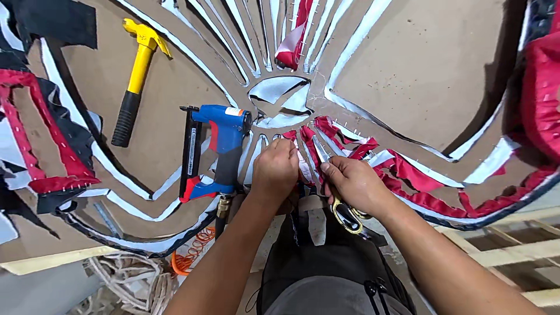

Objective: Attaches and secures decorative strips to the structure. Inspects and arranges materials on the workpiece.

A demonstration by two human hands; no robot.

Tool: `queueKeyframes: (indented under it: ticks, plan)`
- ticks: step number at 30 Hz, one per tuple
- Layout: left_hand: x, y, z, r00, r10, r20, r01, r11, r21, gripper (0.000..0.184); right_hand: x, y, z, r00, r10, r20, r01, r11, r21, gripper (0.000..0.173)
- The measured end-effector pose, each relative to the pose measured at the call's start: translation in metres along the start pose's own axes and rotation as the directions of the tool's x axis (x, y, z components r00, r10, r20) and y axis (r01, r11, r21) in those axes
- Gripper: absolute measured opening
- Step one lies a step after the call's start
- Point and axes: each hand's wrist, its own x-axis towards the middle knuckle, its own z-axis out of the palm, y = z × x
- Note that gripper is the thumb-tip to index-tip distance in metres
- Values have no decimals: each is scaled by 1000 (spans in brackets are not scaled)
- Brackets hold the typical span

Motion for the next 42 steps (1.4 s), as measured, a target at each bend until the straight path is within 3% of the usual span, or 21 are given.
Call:
queueKeyframes:
  ticks: [6, 10, 13, 18, 20, 23, 25, 27, 30, 33, 35, 36, 38, 39, 42]
  plan:
    - [5, 7, -7, 997, -45, 67, 46, 999, -14, 12, -11, -7, -4, 987, 80, 138, -79, 997, -18, 42]
    - [3, 4, -3, 998, -60, 23, 61, 997, -50, 11, -15, -17, 12, 978, 141, 152, -136, 990, -39, 42]
    - [-15, 17, -16, 974, -220, 59, 227, 959, -169, 13, -10, -22, 22, 979, 181, 96, -182, 983, 3, 41]
    - [-58, 42, -30, 857, -369, 360, 486, 813, -321, 19, -7, -33, 20, 980, 182, 84, -180, 983, -30, 45]
    - [-71, 48, -30, 800, -386, 460, 568, 736, -370, 33, -5, -37, 18, 981, 177, 83, -173, 983, -56, 47]
    - [-82, 58, -32, 730, -408, 547, 655, 647, -391, 76, -2, -41, 25, 980, 183, 74, -181, 983, -30, 49]
    - [-88, 60, -32, 743, -423, 519, 632, 699, -335, 94, -1, -45, 32, 981, 185, 58, -183, 982, -38, 49]
    - [-93, 63, -32, 777, -438, 453, 581, 776, -245, 97, 0, -45, 35, 984, 174, 50, -170, 983, -69, 48]
    - [-96, 62, -25, 822, -463, 332, 542, 815, -205, 72, 2, -44, 35, 987, 138, 77, -128, 984, -126, 48]
    - [-93, 55, -20, 823, -500, 270, 566, 764, -309, 53, 8, -50, 19, 986, 37, 161, 13, 954, -299, 50]
    - [-89, 53, -25, 782, -523, 339, 622, 694, -363, 47, 13, -45, -2, 975, -205, 85, 221, 867, -446, 45]
    - [-87, 51, -28, 766, -527, 367, 641, 670, -374, 45, 20, -36, -12, 914, -404, -15, 340, 788, -514, 41]
    - [-86, 47, -31, 776, -516, 363, 628, 686, -367, 43, 41, -17, -28, 704, -693, -155, 456, 609, -649, 29]
    - [-86, 45, -29, 798, -504, 331, 599, 724, -342, 43, 53, -9, -34, 662, -737, -134, 466, 545, -697, 34]
    - [-85, 44, -19, 880, -437, 188, 467, 869, -165, 45, 77, 14, -35, 656, -754, -33, 461, 434, -774, 53]
